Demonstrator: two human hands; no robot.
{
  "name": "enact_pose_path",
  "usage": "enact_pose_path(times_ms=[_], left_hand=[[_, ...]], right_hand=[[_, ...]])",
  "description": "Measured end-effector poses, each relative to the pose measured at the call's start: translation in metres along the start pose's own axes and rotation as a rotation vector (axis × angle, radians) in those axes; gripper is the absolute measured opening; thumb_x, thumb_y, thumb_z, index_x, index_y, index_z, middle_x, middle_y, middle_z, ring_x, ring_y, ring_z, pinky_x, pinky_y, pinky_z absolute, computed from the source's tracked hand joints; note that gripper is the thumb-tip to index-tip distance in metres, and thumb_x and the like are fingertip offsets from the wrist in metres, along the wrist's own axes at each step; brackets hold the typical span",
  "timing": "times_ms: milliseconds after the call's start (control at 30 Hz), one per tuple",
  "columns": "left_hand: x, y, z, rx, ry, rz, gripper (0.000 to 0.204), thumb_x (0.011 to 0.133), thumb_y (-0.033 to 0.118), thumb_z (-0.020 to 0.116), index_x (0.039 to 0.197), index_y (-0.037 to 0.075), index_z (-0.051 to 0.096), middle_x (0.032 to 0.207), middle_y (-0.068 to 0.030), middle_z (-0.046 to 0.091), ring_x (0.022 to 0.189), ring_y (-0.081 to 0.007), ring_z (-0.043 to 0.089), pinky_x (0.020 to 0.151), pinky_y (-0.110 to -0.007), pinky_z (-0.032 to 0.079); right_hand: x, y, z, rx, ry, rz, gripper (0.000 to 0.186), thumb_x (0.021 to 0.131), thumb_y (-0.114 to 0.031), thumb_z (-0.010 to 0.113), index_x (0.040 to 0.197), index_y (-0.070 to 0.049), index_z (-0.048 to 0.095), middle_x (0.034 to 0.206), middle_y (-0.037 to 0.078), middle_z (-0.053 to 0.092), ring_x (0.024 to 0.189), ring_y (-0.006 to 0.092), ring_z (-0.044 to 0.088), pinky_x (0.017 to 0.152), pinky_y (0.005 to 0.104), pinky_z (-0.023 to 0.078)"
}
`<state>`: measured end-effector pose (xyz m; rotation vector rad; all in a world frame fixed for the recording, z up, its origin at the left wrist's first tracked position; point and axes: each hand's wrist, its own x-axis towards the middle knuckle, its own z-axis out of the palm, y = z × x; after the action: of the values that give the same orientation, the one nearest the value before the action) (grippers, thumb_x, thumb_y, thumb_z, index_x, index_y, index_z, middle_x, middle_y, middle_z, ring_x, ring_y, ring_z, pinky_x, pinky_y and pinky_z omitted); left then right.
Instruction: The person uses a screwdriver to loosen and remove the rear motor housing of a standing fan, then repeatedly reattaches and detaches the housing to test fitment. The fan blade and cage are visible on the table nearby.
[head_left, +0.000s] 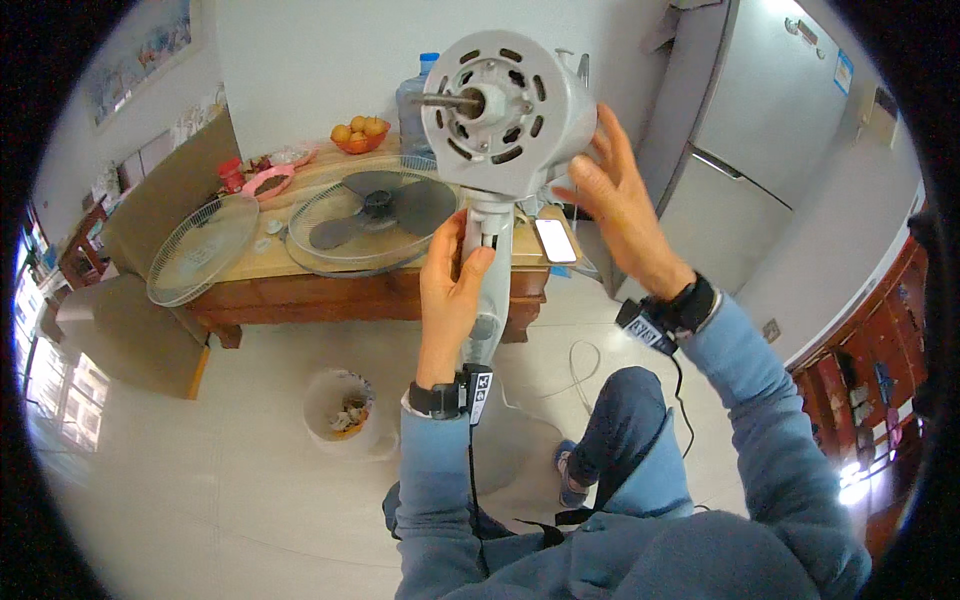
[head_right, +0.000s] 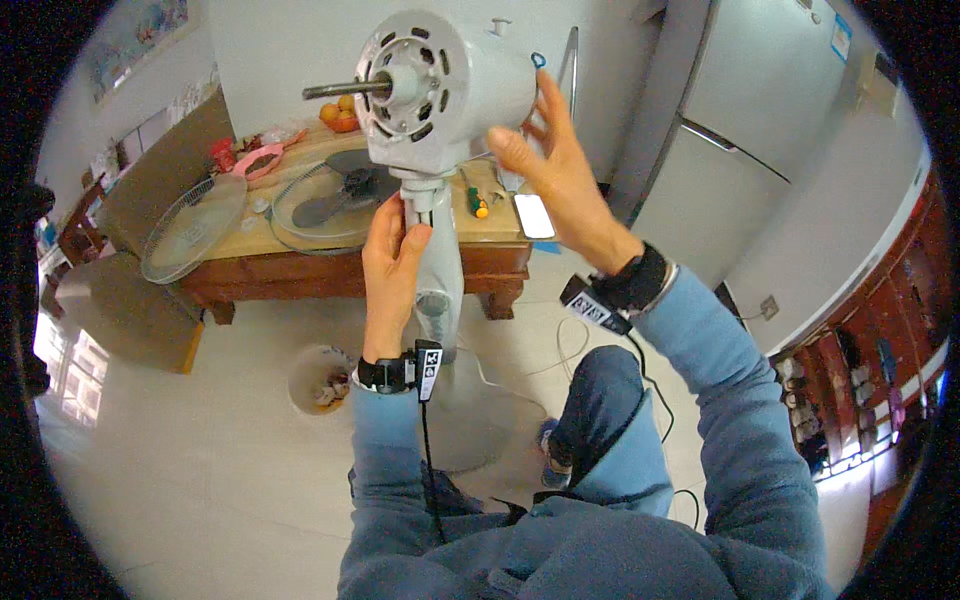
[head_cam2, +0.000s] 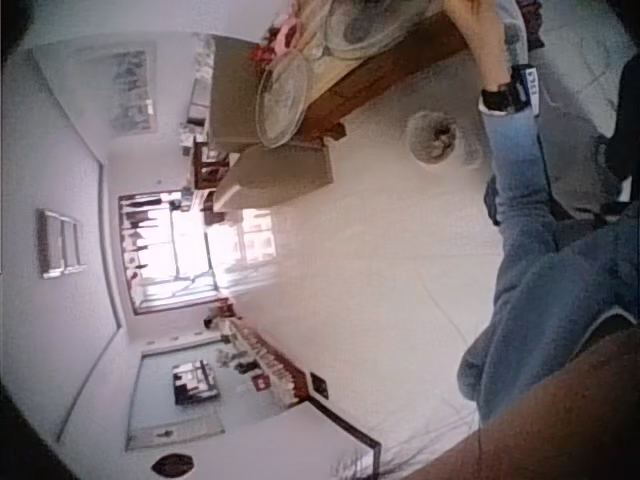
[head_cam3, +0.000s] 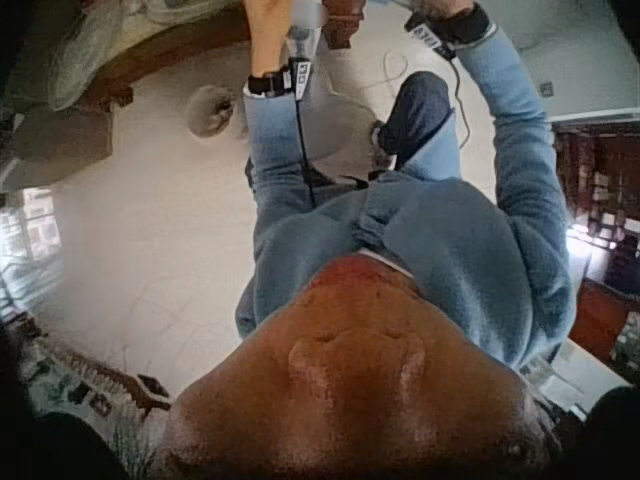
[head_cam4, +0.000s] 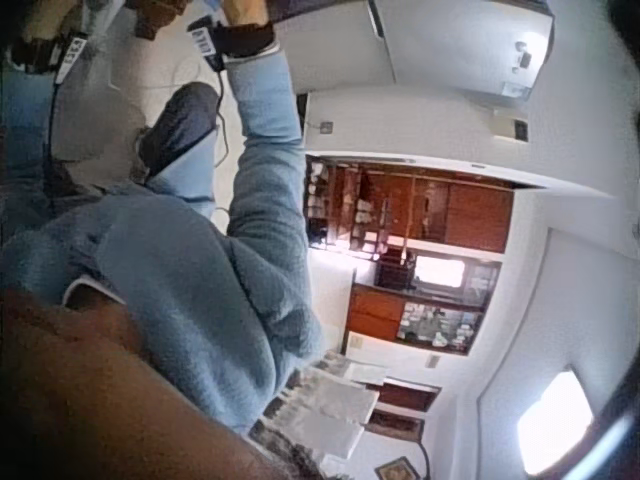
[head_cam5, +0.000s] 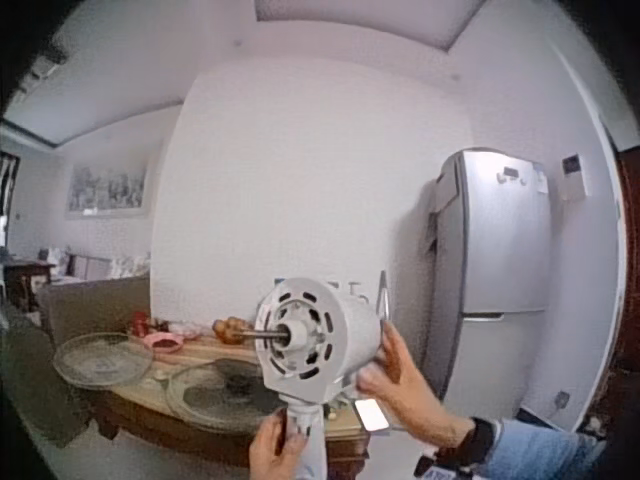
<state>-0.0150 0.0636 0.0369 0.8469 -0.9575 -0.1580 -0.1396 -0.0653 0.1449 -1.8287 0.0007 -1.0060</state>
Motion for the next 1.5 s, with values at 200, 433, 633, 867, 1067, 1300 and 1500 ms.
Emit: enact_pose_path(times_ms=[200, 433, 633, 867, 1067, 1300, 1500], left_hand=[[-0.001, 0.006, -0.004, 0.051, -0.001, -0.114, 0.051, 0.091, 0.016, 0.058, 0.135, -0.005, 0.041, 0.128, -0.0134, 0.053, 0.117, -0.0186, 0.050, 0.100, -0.030, 0.037], [-0.007, 0.017, 0.003, 0.200, 0.124, -0.125, 0.041, 0.089, 0.009, 0.061, 0.126, -0.004, 0.048, 0.118, -0.0093, 0.058, 0.107, -0.0150, 0.055, 0.090, -0.027, 0.044], [-0.012, 0.027, 0.021, 0.507, 0.383, -0.114, 0.038, 0.085, 0.004, 0.067, 0.118, -0.005, 0.051, 0.108, -0.0079, 0.059, 0.097, -0.0138, 0.057, 0.082, -0.024, 0.046], [-0.006, 0.019, 0.032, 0.448, 0.402, -0.050, 0.041, 0.080, -0.002, 0.071, 0.112, -0.001, 0.045, 0.091, -0.0010, 0.051, 0.081, -0.0074, 0.050, 0.071, -0.020, 0.042], [-0.002, 0.029, 0.033, 0.504, 0.300, -0.064, 0.036, 0.084, 0.006, 0.069, 0.113, 0.001, 0.049, 0.096, -0.0031, 0.059, 0.084, -0.0098, 0.055, 0.072, -0.022, 0.044], [-0.006, 0.022, 0.040, 0.574, 0.351, 0.002, 0.033, 0.088, 0.001, 0.062, 0.119, 0.002, 0.050, 0.108, -0.0057, 0.060, 0.095, -0.0125, 0.056, 0.080, -0.025, 0.045], [-0.003, 0.021, 0.043, 0.417, 0.394, 0.036, 0.031, 0.087, -0.001, 0.062, 0.116, 0.001, 0.050, 0.108, -0.0060, 0.060, 0.096, -0.0132, 0.057, 0.086, -0.029, 0.046]], right_hand=[[-0.032, 0.044, 0.011, 0.097, -0.237, 0.311, 0.082, 0.087, -0.033, 0.068, 0.146, -0.001, 0.020, 0.135, 0.017, 0.048, 0.120, 0.0235, 0.049, 0.097, 0.0356, 0.043], [-0.044, 0.072, 0.043, 0.139, -0.341, 0.154, 0.064, 0.085, -0.026, 0.068, 0.134, 0.004, 0.039, 0.115, 0.018, 0.059, 0.104, 0.0222, 0.057, 0.090, 0.0330, 0.046], [-0.058, 0.080, 0.054, 0.122, -0.260, 0.137, 0.056, 0.084, -0.025, 0.068, 0.126, 0.002, 0.043, 0.112, 0.024, 0.060, 0.101, 0.0351, 0.061, 0.085, 0.0392, 0.048], [-0.074, 0.097, 0.077, 0.130, 0.024, 0.005, 0.054, 0.080, -0.022, 0.070, 0.123, -0.002, 0.045, 0.114, 0.024, 0.057, 0.105, 0.0395, 0.057, 0.086, 0.0428, 0.047], [-0.093, 0.121, 0.072, 0.252, -0.166, 0.316, 0.068, 0.074, -0.029, 0.076, 0.127, -0.002, 0.043, 0.113, 0.019, 0.058, 0.108, 0.0292, 0.057, 0.087, 0.0366, 0.046], [-0.087, 0.139, 0.071, 0.403, -0.239, 0.305, 0.071, 0.068, -0.038, 0.079, 0.120, 0.000, 0.048, 0.107, 0.024, 0.061, 0.098, 0.0329, 0.061, 0.081, 0.0412, 0.047], [-0.072, 0.139, 0.062, 0.336, -0.339, 0.181, 0.067, 0.068, -0.038, 0.077, 0.114, 0.002, 0.050, 0.096, 0.025, 0.063, 0.088, 0.0362, 0.064, 0.073, 0.0421, 0.049]])
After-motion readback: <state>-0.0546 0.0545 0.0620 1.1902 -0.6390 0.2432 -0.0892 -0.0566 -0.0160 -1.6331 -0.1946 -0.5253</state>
